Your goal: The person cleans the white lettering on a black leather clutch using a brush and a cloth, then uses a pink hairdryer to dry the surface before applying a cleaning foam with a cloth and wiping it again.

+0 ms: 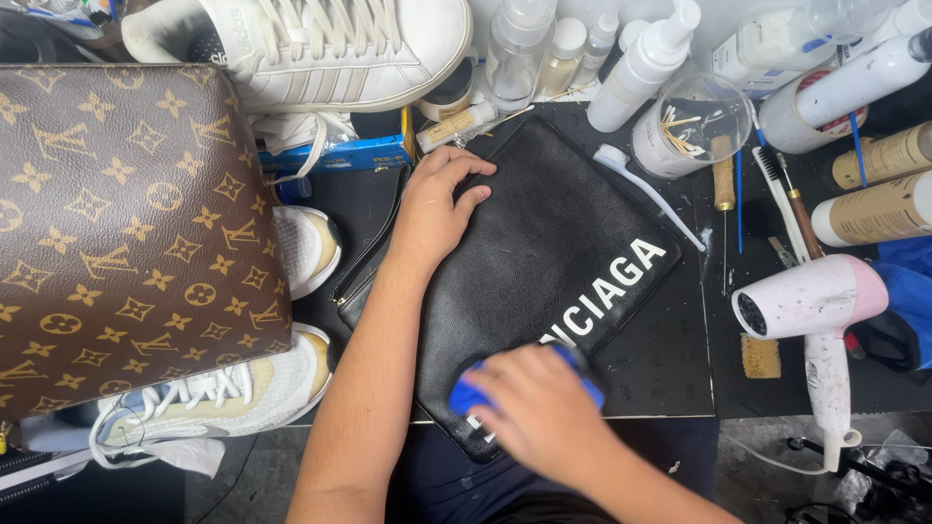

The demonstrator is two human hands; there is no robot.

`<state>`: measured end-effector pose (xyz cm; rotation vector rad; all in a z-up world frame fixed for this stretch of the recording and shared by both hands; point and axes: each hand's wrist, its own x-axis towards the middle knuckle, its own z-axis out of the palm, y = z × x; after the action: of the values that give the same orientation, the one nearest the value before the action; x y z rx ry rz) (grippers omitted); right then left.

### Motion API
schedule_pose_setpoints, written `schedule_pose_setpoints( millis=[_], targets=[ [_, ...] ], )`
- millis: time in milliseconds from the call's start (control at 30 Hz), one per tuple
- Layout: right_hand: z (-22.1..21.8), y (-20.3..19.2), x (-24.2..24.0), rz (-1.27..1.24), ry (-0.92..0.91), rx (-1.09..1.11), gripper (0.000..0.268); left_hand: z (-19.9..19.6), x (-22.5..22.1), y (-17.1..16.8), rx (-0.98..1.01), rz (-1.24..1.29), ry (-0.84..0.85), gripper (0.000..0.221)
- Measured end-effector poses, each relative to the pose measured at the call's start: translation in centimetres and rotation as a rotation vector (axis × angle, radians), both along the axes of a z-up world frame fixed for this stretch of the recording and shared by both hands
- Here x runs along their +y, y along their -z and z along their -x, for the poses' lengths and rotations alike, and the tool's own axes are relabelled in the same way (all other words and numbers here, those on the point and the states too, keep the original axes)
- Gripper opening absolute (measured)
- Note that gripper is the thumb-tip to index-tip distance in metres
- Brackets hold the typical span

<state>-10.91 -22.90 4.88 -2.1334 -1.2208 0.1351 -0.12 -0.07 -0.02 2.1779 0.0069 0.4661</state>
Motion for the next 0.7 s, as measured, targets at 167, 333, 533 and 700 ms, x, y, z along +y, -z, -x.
schedule_pose_setpoints(
  millis=[167,333,533,700],
  targets=[
    [1.1,-0.4,-1.6,-0.029,-0.361,-0.099,0.027,0.2,0.0,-0.3,0.01,0.007,0.021,0.028],
    [0.2,-0.6,-7.8,-0.022,-0.232,0.31,0.023,0.3,-0.4,-1.0,0.05,-0.033,-0.02,0.028],
    [0.7,1.0,-12.4,-0.493,0.448,0.729,0.045,2.8,-3.4,-5.8,-0.145,-0.189,-0.177,0.02],
    [0.6,1.4,-11.4,-0.665,0.556,0.735,0.054,8.7,-10.0,-9.5,0.456,0.577,0.329,0.028]
  ],
)
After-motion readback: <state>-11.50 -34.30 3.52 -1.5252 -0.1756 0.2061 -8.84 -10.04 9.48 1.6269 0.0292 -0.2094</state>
